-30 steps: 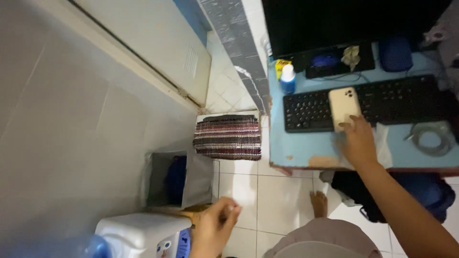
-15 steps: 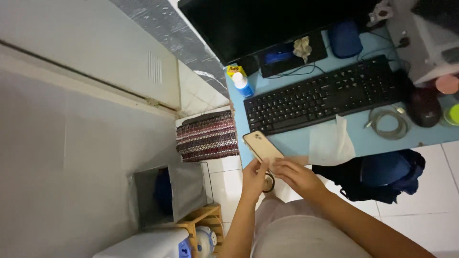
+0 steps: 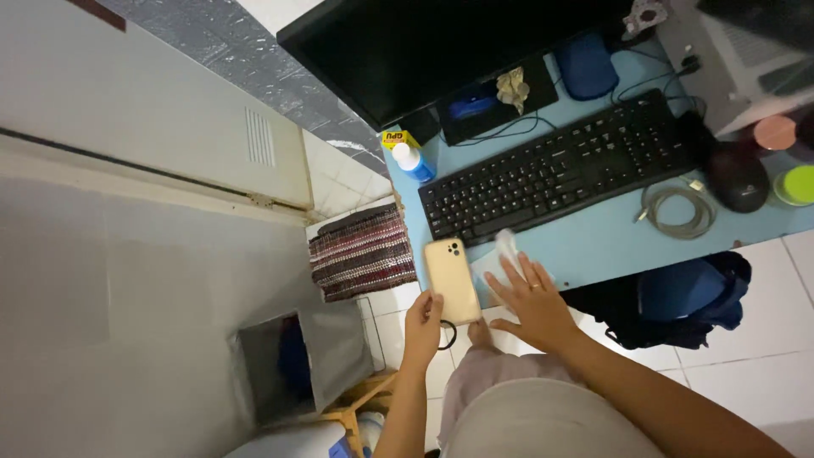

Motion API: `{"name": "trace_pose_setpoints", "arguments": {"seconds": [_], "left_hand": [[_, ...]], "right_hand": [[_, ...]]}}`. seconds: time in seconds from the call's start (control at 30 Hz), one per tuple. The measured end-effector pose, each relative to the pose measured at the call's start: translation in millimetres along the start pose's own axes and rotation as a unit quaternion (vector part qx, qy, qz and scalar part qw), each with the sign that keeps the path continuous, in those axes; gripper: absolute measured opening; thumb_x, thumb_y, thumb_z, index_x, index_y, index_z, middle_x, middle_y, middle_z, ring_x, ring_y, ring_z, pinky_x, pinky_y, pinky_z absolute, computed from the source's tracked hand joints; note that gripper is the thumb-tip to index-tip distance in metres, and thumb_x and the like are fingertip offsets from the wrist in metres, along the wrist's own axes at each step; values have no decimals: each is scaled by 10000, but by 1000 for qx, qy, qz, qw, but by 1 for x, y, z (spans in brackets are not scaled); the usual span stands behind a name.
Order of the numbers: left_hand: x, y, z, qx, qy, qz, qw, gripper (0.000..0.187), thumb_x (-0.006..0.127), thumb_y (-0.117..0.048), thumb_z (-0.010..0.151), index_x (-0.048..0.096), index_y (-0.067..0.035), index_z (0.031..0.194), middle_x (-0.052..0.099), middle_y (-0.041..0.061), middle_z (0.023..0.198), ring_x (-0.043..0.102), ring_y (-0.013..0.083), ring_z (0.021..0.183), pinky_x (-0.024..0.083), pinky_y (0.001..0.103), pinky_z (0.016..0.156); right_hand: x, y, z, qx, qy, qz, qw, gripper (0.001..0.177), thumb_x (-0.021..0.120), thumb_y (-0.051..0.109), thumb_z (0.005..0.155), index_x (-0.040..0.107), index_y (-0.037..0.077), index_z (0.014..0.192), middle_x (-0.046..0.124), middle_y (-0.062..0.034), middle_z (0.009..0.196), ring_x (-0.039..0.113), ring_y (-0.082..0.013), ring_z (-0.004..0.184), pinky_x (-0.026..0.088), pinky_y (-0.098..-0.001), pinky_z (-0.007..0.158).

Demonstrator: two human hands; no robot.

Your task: The recorder wipes down various surfaces including a refrigerator, a desk, and shelves using a white cloth.

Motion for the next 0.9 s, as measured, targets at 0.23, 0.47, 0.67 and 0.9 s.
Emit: {"name": "trace_pose_setpoints", "arguments": {"seconds": [0.23, 0.47, 0.67, 0.9], "left_hand": [[-32, -28, -6, 13, -61, -51, 997, 398, 583, -311, 1039, 681, 23, 1230, 727, 41, 929, 625, 73, 822, 516, 244, 704], [-54, -27, -13, 17, -143, -17, 990, 413, 539, -332, 1052, 675, 30, 1198, 722, 63, 949, 627, 103, 862, 515, 264, 775], [-40, -15, -9, 44, -109, -82, 990, 388, 507, -306, 1081, 648, 41, 1181, 710, 66, 1041, 626, 117, 959, 511, 270, 866], [-5, 4, 4, 8, -48, -76, 996, 329, 546, -254, 1061, 650, 11, 1225, 694, 64, 1028, 610, 119, 934, 515, 281, 830]], "right_hand": [[-7, -104, -23, 188, -47, -40, 980, 1065, 552, 664, 875, 335, -118, 1564, 353, -347, 1599, 313, -488, 1521, 277, -572, 1242], [34, -62, 13, 188, -62, -47, 979, 1218, 409, 791, 853, 222, -189, 1552, 144, -445, 1628, 101, -577, 1540, 104, -638, 1249], [53, -27, 23, 147, -35, 43, 988, 1234, 381, 812, 824, 150, -176, 1526, 78, -426, 1601, -22, -561, 1525, 16, -632, 1215], [24, -44, 16, 96, 4, 13, 995, 1025, 522, 603, 869, 226, -125, 1527, 154, -399, 1603, 89, -534, 1523, 153, -618, 1213]]}}
Point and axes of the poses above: each hand's wrist, its own z-axis towards the middle knuckle, its own x-axis out of the palm, y = z × x, the point moved 3 cm from there along z, towards the middle knuckle
